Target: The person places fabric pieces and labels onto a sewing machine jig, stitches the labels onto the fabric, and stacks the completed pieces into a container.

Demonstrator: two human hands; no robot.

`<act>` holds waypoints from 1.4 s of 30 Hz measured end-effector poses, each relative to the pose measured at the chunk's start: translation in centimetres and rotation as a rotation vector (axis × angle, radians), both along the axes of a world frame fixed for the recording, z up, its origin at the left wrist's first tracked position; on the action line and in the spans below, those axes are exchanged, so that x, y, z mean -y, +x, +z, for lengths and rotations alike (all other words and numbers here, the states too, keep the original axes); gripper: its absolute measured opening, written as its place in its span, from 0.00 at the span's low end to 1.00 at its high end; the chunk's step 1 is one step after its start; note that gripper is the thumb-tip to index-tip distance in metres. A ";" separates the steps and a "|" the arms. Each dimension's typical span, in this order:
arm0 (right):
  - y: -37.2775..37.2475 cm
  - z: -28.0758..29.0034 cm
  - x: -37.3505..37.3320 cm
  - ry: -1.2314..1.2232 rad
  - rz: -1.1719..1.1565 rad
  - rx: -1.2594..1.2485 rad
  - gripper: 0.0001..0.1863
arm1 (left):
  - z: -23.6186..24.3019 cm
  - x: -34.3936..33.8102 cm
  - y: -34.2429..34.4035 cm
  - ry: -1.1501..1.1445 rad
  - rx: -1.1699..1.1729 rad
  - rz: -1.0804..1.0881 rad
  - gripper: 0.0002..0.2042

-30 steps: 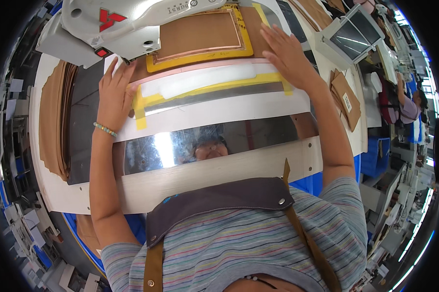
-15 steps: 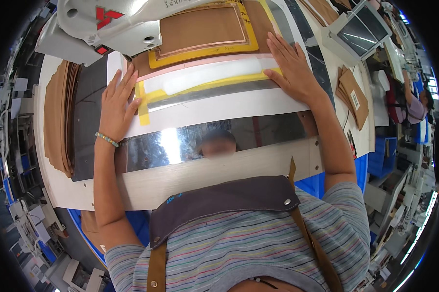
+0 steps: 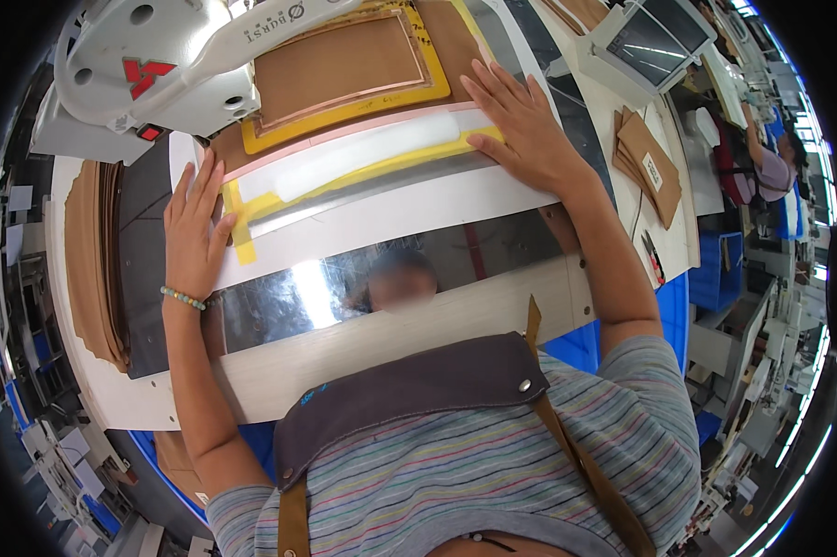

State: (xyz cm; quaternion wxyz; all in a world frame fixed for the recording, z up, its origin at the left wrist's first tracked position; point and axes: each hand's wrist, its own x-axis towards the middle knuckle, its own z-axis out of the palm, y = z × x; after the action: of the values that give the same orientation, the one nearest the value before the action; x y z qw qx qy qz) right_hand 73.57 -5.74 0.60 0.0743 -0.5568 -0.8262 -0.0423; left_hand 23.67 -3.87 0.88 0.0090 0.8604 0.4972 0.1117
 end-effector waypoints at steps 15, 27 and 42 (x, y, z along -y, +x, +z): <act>0.5 0.7 1.1 -0.032 -0.055 -0.014 0.42 | 0.1 0.0 0.2 -0.045 0.053 -0.020 0.29; 20.7 8.3 8.4 0.092 -0.806 -0.124 0.26 | -0.9 -1.0 -0.8 0.036 0.114 -0.115 0.27; 18.6 7.8 2.2 -0.090 -0.299 -1.008 0.08 | 0.1 -0.5 -0.6 0.052 0.085 -0.117 0.29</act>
State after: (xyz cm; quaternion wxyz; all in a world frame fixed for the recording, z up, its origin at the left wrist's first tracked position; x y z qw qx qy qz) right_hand 92.15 -7.94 8.45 0.4315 -0.6226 -0.6005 0.2562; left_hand 23.10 -3.40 0.99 0.0145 0.8825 0.4420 0.1603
